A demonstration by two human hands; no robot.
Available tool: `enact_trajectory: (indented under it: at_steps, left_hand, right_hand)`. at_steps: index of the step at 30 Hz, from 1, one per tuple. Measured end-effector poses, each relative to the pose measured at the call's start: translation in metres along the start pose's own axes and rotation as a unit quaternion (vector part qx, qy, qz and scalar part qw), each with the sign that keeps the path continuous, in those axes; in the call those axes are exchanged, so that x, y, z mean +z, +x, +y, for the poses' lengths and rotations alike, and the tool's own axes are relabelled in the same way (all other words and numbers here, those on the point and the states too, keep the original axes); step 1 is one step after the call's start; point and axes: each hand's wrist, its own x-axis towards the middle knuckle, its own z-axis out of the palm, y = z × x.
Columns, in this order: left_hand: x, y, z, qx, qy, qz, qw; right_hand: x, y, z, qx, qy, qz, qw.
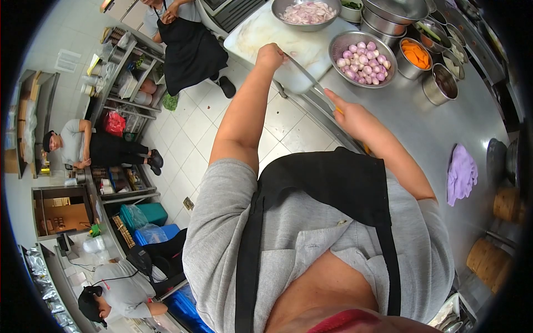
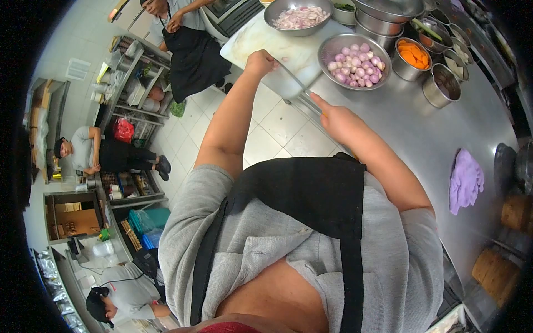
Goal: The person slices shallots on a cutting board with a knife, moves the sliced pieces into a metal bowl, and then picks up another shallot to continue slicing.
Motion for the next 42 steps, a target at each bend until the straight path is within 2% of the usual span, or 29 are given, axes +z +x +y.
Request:
enact_trajectory:
  at_steps: [12,15,17,19,21,22,24,26,27,29,33,36,38,39,40,41,42]
  left_hand:
    - [-0.001,0.002,0.004,-0.004,-0.011,0.008,1.0]
    - [-0.006,-0.001,0.008,0.012,0.069,0.009,0.998]
    - [-0.008,0.003,0.003,0.006,0.036,-0.041,0.998]
    - [-0.012,-0.003,0.007,-0.017,0.025,-0.043,0.999]
    - [-0.009,-0.002,0.009,-0.036,0.009,-0.049,0.998]
    - [-0.003,-0.001,0.003,-0.068,-0.029,-0.036,0.997]
    - [0.001,0.0,-0.006,-0.105,-0.07,-0.019,0.992]
    - [0.003,0.002,-0.015,-0.161,-0.209,-0.03,0.964]
    - [0.001,-0.001,-0.017,-0.163,-0.209,-0.031,0.964]
    - [-0.006,-0.005,-0.019,-0.179,-0.319,-0.023,0.931]
    - [-0.007,0.002,-0.028,-0.194,-0.343,0.016,0.919]
    - [0.002,0.023,-0.046,-0.144,-0.402,0.055,0.903]
    - [0.01,0.044,-0.065,-0.1,-0.201,0.04,0.974]
    - [0.008,0.042,-0.064,-0.101,-0.204,0.042,0.973]
    - [0.004,0.039,-0.057,-0.103,-0.14,0.052,0.983]
    - [0.001,0.035,-0.051,-0.104,-0.075,0.06,0.99]
    - [-0.002,0.026,-0.042,-0.105,-0.077,0.059,0.99]
  right_hand:
    - [0.001,0.005,-0.014,-0.022,-0.09,-0.039,0.995]
    - [0.02,0.025,-0.008,-0.03,-0.087,-0.007,0.996]
    - [0.022,0.03,-0.011,-0.026,-0.093,-0.007,0.995]
    - [0.018,0.029,-0.015,-0.022,-0.098,-0.003,0.995]
    - [0.01,0.023,-0.015,0.012,-0.088,-0.041,0.995]
    - [0.01,0.022,-0.008,0.013,-0.09,-0.04,0.995]
    - [0.015,0.021,0.007,0.004,0.035,-0.006,0.999]
    - [0.022,0.02,0.015,-0.002,0.05,0.022,0.999]
    - [0.025,0.019,0.018,-0.004,0.067,0.054,0.996]
    - [0.031,0.019,0.025,-0.015,0.085,0.064,0.994]
    - [0.028,0.015,0.019,-0.022,0.121,0.078,0.989]
    - [0.024,0.012,0.014,-0.016,0.148,0.078,0.986]
    - [0.012,0.006,0.004,0.0,0.146,0.048,0.988]
    - [0.008,0.005,0.001,0.017,0.146,0.02,0.989]
    - [0.01,0.005,0.002,0.017,0.143,0.019,0.989]
    - [0.013,0.005,0.007,-0.005,0.168,0.036,0.985]
    - [0.015,0.004,0.01,-0.027,0.192,0.052,0.98]
